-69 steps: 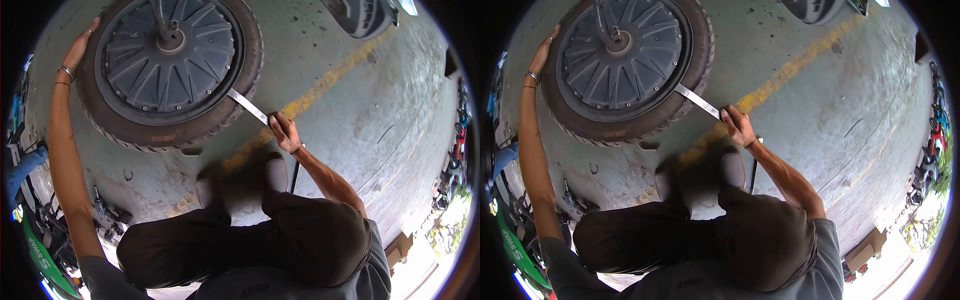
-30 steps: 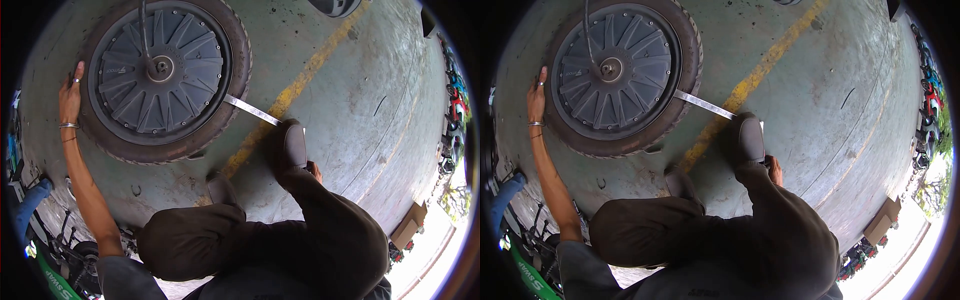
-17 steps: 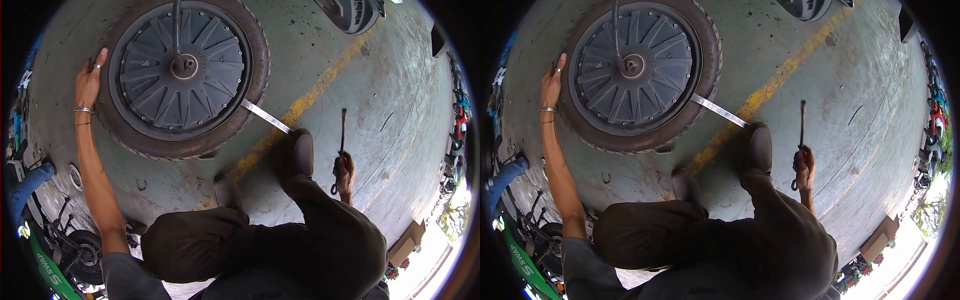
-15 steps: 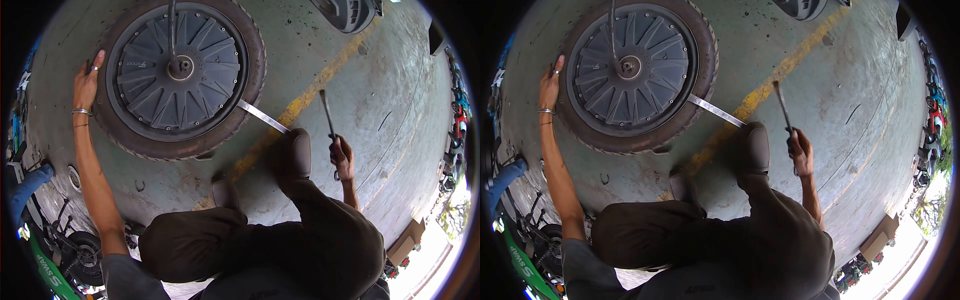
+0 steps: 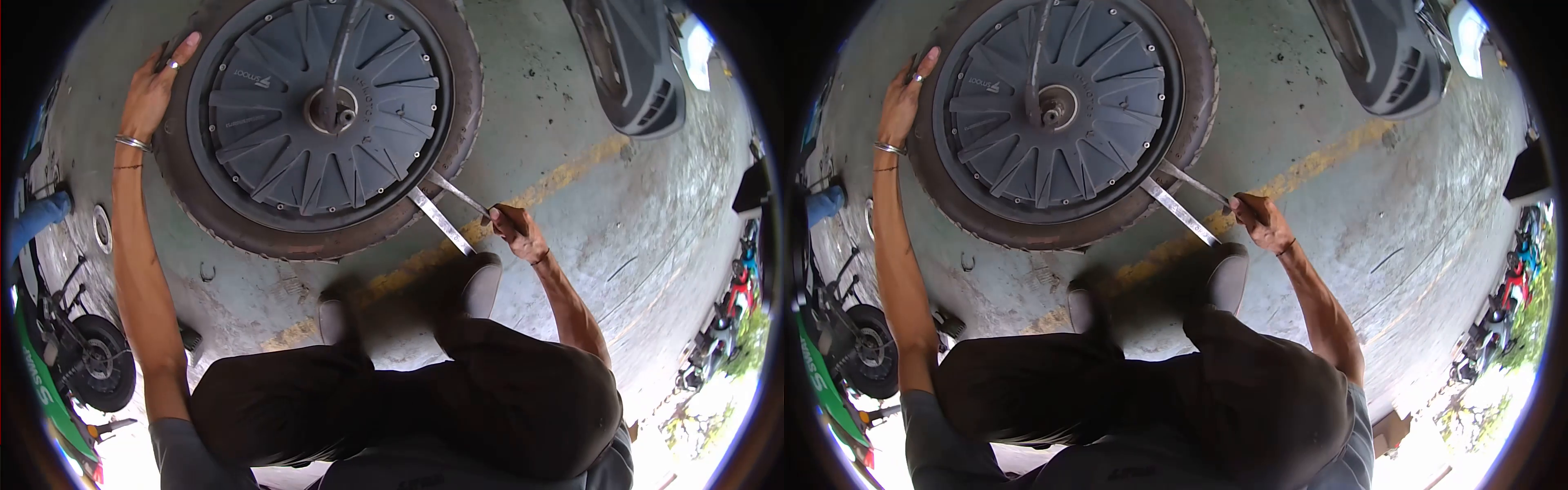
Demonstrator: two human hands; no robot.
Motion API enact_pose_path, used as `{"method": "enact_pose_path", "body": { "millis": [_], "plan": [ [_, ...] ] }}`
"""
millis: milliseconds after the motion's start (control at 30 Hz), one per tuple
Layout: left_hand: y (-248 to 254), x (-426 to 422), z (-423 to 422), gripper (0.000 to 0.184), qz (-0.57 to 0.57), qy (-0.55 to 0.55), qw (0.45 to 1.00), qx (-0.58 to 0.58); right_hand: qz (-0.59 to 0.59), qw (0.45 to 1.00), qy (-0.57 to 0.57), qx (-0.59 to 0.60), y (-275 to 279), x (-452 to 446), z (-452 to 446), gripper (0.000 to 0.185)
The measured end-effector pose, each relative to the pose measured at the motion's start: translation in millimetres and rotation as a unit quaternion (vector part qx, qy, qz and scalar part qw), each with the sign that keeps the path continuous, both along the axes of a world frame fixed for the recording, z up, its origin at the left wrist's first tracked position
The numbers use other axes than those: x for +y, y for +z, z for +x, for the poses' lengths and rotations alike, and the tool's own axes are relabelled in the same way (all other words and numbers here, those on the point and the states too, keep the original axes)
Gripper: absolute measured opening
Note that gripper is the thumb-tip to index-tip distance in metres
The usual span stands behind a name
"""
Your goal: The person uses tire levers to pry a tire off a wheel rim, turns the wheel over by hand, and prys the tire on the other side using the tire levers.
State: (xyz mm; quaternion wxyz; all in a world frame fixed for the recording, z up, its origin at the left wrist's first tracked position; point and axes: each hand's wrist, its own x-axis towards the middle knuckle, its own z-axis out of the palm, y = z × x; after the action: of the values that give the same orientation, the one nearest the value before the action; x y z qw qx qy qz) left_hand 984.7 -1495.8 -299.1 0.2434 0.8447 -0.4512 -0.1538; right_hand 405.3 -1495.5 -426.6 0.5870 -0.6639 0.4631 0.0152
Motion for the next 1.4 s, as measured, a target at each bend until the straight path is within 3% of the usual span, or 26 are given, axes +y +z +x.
{"method": "enact_pose_path", "body": {
  "millis": [100,333,467,600,700,867,933,1033,1067,1133,1167,1400],
  "plan": [
    [-8,1,15,0.100,-0.003,-0.022,1.000,-0.011,-0.060,0.997,0.040,-0.040,-7,-7,6,0.033],
    [-10,5,14,0.098,-0.012,0.002,1.000,-0.019,-0.109,0.984,0.092,-0.109,-30,-21,12,0.018],
    [-8,4,11,0.097,-0.016,0.015,1.000,-0.012,-0.108,0.990,0.075,-0.055,-23,-9,14,0.013],
    [3,1,-5,0.094,0.000,-0.013,0.997,0.075,-0.107,0.991,0.057,0.047,28,23,28,0.013],
    [10,4,-12,0.119,0.081,0.068,0.994,-0.038,-0.133,0.973,0.113,0.152,95,9,55,0.019],
    [15,2,-11,0.118,0.075,0.029,0.997,0.000,-0.118,0.934,0.220,0.257,149,-30,91,0.039],
    [20,4,-17,0.120,0.070,0.020,0.997,-0.009,-0.108,0.935,0.180,0.287,154,-16,93,0.040],
    [20,12,-16,0.121,0.072,0.021,0.997,-0.018,-0.140,0.974,0.103,0.145,125,31,60,0.036],
    [18,8,-11,0.122,0.089,0.019,0.996,-0.013,-0.147,0.973,0.095,0.151,121,46,53,0.032],
    [17,4,-9,0.122,0.097,0.024,0.995,-0.015,-0.054,0.974,-0.012,0.221,114,63,44,0.030],
    [17,5,-10,0.122,0.090,0.031,0.995,-0.020,-0.157,0.970,-0.021,0.185,105,72,36,0.027],
    [13,4,-11,0.118,0.064,0.035,0.997,-0.015,-0.324,0.937,-0.012,0.126,100,64,52,0.014]
  ]
}}
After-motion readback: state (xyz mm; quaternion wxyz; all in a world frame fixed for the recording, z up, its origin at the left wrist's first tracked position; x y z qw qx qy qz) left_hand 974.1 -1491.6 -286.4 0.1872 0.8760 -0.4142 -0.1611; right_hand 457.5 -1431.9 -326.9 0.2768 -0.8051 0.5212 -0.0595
